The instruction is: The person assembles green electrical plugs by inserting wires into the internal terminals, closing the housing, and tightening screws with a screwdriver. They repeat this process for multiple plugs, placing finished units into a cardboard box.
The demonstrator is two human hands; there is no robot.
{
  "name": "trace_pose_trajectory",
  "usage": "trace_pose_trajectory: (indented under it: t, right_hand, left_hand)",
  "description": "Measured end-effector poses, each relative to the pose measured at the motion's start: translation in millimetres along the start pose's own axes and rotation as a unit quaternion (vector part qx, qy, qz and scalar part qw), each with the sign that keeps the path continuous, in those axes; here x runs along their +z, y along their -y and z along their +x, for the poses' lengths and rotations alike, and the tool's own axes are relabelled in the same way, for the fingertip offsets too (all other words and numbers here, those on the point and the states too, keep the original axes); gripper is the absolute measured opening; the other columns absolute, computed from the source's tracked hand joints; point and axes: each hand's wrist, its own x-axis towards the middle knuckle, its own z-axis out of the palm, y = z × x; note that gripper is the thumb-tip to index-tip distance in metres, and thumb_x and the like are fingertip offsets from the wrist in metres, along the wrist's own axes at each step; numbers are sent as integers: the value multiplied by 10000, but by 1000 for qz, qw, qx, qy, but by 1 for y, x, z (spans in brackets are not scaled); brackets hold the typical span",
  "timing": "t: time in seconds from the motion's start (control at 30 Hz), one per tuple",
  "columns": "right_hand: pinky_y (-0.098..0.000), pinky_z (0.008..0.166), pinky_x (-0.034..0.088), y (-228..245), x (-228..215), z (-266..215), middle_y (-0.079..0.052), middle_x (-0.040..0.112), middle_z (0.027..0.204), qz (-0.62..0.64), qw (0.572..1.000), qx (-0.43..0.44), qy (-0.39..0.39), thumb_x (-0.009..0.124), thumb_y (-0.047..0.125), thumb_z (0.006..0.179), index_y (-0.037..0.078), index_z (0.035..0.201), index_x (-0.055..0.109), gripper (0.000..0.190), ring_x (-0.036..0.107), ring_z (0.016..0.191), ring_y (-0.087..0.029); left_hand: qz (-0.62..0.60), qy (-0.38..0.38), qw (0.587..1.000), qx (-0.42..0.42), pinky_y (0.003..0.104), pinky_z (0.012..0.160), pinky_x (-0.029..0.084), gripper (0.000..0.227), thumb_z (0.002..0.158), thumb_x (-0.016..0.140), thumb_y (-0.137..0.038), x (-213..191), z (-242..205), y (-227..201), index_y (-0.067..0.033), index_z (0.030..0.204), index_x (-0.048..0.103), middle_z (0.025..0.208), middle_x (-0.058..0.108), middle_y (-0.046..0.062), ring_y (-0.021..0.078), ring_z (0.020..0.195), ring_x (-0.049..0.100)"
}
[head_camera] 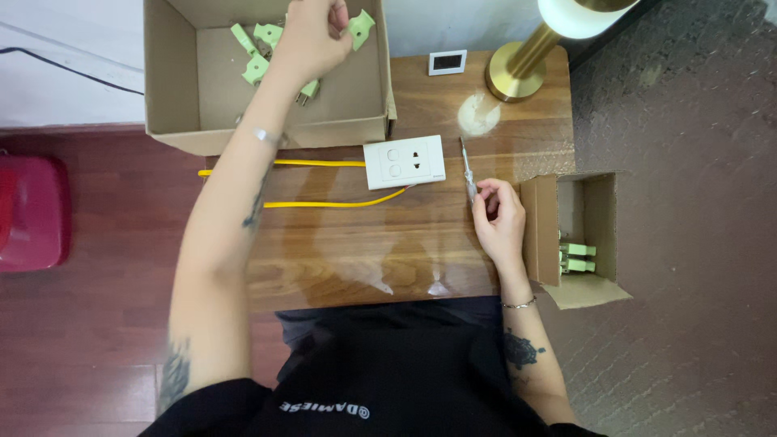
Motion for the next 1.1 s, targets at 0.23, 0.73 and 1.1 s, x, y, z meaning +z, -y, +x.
trace_pose_trajectory:
  t: [0.23, 0.73, 1.1]
  right_hand:
    - [-313, 743, 430, 0, 1, 0, -13, 590, 898, 1, 1000, 5, 4, 612, 15, 946, 101, 1092, 628, 170, 485, 730, -158]
    - [-373, 679, 490, -12, 7, -1, -100, 633, 875, 2, 1000, -19, -18, 690, -39, 913, 68, 1108, 675, 223, 563, 662, -250]
    - [-396, 668, 494, -10, 7, -1, -113, 627, 885, -14, 999, -41, -20, 692, -36, 918, 56, 1117, 671, 220, 574, 663, -276]
  left_hand:
    - [-201, 43, 978, 33, 194, 629, 428, 220, 976, 642, -29, -17, -123, -89, -158, 1030, 472, 860, 560, -40, 51, 743, 536]
    - [-309, 93, 936, -144, 367, 768, 669, 356, 899, 710, -9, 118, -265, -54, -111, 1239, 675, 1060, 600, 125, 309, 883, 757]
    - [44, -41, 998, 15, 377, 825, 616, 325, 894, 769, -377, 149, -263, -67, -170, 1123, 667, 1037, 652, 30, 262, 1004, 706]
